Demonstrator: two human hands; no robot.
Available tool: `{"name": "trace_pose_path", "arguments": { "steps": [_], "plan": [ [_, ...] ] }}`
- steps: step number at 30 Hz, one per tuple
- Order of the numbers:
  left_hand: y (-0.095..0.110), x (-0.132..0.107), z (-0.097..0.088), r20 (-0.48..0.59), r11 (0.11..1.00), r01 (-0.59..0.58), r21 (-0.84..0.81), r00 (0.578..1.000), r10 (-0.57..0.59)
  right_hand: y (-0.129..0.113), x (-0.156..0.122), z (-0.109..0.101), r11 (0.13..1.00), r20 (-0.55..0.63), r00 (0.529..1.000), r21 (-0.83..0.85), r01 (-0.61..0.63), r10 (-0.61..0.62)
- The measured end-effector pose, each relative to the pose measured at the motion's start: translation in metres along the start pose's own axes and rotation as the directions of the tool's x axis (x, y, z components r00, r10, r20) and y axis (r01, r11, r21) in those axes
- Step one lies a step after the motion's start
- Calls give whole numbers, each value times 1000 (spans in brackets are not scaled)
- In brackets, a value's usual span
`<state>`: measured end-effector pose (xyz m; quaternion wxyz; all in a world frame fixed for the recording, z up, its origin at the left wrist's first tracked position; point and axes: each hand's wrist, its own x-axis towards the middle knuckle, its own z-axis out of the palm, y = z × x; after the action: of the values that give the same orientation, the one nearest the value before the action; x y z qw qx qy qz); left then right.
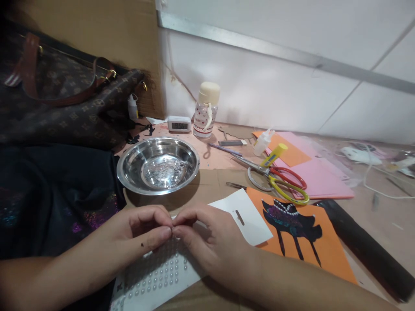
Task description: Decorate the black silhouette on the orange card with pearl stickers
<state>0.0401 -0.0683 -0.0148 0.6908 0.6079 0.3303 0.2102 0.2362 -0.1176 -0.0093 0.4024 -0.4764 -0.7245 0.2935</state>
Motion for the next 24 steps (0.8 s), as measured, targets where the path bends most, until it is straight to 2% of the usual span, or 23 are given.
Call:
{"name": "trace_pose_path", "arguments": {
  "steps": [9, 24],
  "plan": [
    [0, 0, 0, 12, 998, 67, -2, 998, -67, -2, 1, -1, 997, 17, 997, -13, 74, -74],
    [-3, 2, 2, 25, 997, 80, -23, 997, -79, -1, -3, 1, 996, 45, 997, -66, 61, -58]
  ]
}}
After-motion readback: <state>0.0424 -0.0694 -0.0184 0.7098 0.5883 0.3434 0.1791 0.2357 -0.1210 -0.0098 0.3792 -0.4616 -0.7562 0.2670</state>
